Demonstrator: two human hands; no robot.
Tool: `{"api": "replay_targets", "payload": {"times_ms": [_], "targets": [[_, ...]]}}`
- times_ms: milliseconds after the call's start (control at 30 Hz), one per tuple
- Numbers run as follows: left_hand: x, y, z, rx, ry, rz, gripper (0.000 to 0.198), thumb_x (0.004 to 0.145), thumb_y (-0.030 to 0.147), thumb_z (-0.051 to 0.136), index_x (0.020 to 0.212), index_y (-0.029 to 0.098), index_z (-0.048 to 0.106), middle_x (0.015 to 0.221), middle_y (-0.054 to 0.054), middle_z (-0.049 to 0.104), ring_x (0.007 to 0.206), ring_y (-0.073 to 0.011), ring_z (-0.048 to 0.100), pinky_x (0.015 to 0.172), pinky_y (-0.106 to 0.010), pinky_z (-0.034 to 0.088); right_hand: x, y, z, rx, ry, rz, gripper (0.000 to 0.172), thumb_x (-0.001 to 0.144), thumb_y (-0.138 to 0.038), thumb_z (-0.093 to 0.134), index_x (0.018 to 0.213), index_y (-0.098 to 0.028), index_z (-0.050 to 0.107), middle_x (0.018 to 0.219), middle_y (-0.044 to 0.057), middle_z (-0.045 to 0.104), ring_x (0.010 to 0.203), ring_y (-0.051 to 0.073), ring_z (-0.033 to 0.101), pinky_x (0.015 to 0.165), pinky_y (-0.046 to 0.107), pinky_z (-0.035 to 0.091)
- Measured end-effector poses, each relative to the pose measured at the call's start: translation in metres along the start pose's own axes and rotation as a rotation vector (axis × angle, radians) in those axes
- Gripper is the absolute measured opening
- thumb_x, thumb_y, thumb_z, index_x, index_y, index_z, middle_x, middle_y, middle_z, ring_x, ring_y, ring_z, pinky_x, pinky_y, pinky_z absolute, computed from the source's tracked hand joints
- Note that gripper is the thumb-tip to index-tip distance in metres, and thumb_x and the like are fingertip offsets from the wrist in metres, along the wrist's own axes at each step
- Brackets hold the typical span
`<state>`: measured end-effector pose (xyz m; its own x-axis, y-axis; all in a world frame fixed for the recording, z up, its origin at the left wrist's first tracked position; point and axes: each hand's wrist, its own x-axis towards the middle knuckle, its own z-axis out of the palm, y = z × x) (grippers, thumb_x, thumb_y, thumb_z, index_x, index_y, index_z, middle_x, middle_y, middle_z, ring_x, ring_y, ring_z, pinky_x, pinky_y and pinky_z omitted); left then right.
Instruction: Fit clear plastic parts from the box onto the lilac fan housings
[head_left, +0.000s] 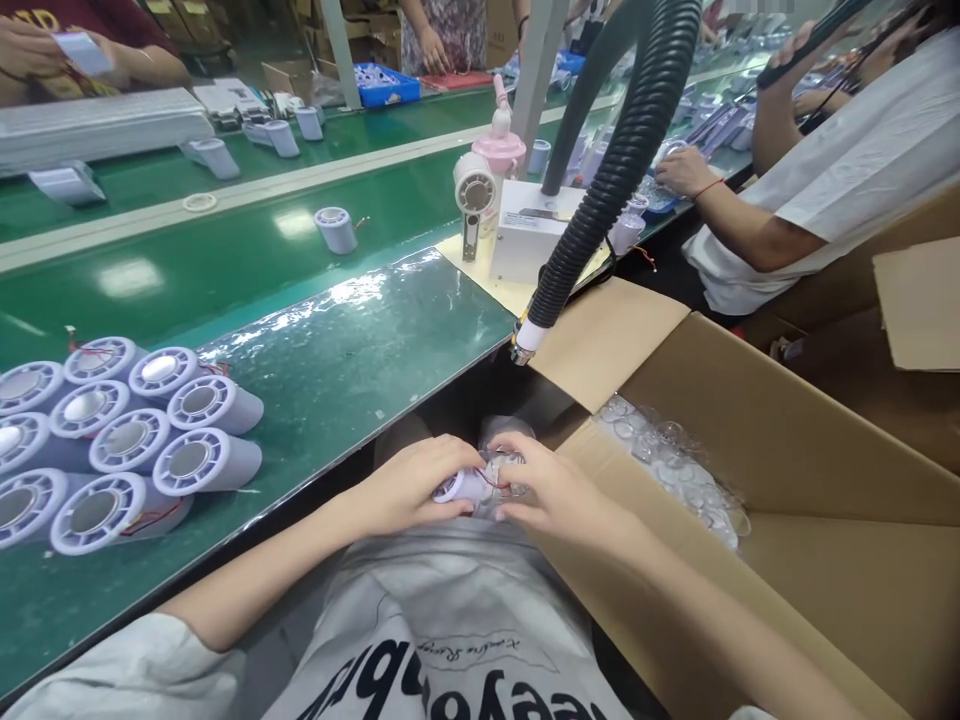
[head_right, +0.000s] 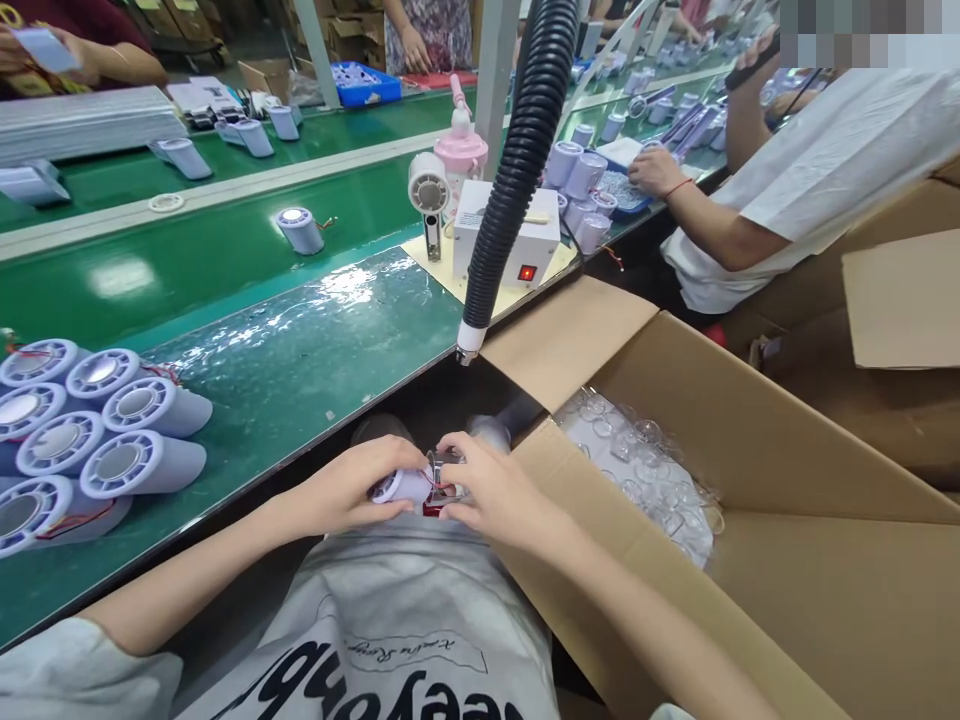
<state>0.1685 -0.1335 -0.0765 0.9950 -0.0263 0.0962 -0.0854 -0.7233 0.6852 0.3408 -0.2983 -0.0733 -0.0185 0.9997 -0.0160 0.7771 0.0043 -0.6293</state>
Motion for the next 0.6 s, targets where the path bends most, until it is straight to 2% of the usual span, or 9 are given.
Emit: {"api": "replay_targets", "payload": {"times_ms": [67, 133, 200, 267, 367, 467, 533, 600], "targets": [[-0.001, -0.001, 0.005, -0.086, 0.129, -0.086, 0.048, 0.081, 0.037, 0.067, 0.122, 0.019, 0.050, 0.111, -0.009, 0.061, 0.098, -0.0205, 0.059, 0.086, -0.033, 0.047, -0.001, -0.003, 0.001, 0.172, 0.056, 0.054, 0.012, 0.081, -0.028, 0.073, 0.081, -0.019, 0.065, 0.122, 0.007, 0.052, 0.106, 0.023, 0.056, 0.091, 0.037, 0.048], [0.000, -0.002, 0.012, -0.136, 0.233, -0.121, 0.062, 0.075, 0.043, 0.073, 0.127, 0.019, 0.050, 0.107, -0.009, 0.059, 0.095, -0.0211, 0.058, 0.084, -0.034, 0.048, -0.002, -0.007, 0.000, 0.313, 0.129, 0.128, 0.019, 0.090, -0.031, 0.061, 0.076, -0.019, 0.066, 0.114, 0.007, 0.056, 0.101, 0.021, 0.058, 0.089, 0.036, 0.047], [0.001, -0.005, 0.019, -0.178, 0.301, -0.118, 0.066, 0.067, 0.047, 0.078, 0.123, 0.019, 0.056, 0.101, -0.008, 0.057, 0.093, -0.0218, 0.057, 0.083, -0.035, 0.049, -0.002, -0.011, -0.001, 0.436, 0.189, 0.202, 0.030, 0.094, -0.032, 0.053, 0.071, -0.019, 0.067, 0.107, 0.007, 0.059, 0.096, 0.020, 0.059, 0.085, 0.035, 0.048], [0.003, -0.008, 0.026, -0.230, 0.341, -0.103, 0.064, 0.061, 0.049, 0.081, 0.115, 0.020, 0.062, 0.100, -0.008, 0.056, 0.094, -0.0230, 0.057, 0.084, -0.037, 0.049, -0.001, -0.013, -0.002, 0.555, 0.252, 0.264, 0.032, 0.090, -0.037, 0.058, 0.065, -0.018, 0.067, 0.103, 0.007, 0.062, 0.094, 0.021, 0.060, 0.079, 0.033, 0.049], [0.006, -0.012, 0.031, -0.302, 0.341, -0.080, 0.067, 0.056, 0.047, 0.084, 0.115, 0.023, 0.064, 0.110, -0.011, 0.055, 0.105, -0.0265, 0.056, 0.094, -0.043, 0.047, 0.001, -0.012, -0.005, 0.667, 0.345, 0.324, 0.036, 0.080, -0.043, 0.068, 0.056, -0.018, 0.064, 0.097, 0.008, 0.067, 0.090, 0.023, 0.063, 0.078, 0.035, 0.050], [0.008, -0.012, 0.030, -0.399, 0.257, -0.080, 0.068, 0.061, 0.040, 0.084, 0.123, 0.025, 0.061, 0.126, -0.013, 0.055, 0.117, -0.0285, 0.054, 0.102, -0.044, 0.044, 0.002, -0.009, -0.007, 0.752, 0.395, 0.353, 0.036, 0.076, -0.045, 0.072, 0.052, -0.019, 0.064, 0.096, 0.008, 0.069, 0.091, 0.024, 0.064, 0.083, 0.038, 0.049], [0.008, -0.009, 0.028, -0.519, 0.197, -0.127, 0.067, 0.066, 0.035, 0.081, 0.128, 0.025, 0.057, 0.130, -0.012, 0.057, 0.118, -0.0278, 0.056, 0.099, -0.041, 0.047, 0.002, -0.005, -0.007, 0.848, 0.402, 0.365, 0.034, 0.075, -0.045, 0.073, 0.055, -0.019, 0.067, 0.098, 0.009, 0.070, 0.094, 0.025, 0.064, 0.082, 0.039, 0.051], [0.007, -0.006, 0.026, -0.648, 0.188, -0.204, 0.067, 0.068, 0.032, 0.080, 0.130, 0.024, 0.056, 0.130, -0.013, 0.058, 0.114, -0.0269, 0.059, 0.094, -0.038, 0.051, 0.000, -0.001, -0.006, 0.940, 0.383, 0.343, 0.029, 0.076, -0.045, 0.074, 0.061, -0.020, 0.071, 0.102, 0.009, 0.071, 0.101, 0.027, 0.064, 0.083, 0.039, 0.053]]}}
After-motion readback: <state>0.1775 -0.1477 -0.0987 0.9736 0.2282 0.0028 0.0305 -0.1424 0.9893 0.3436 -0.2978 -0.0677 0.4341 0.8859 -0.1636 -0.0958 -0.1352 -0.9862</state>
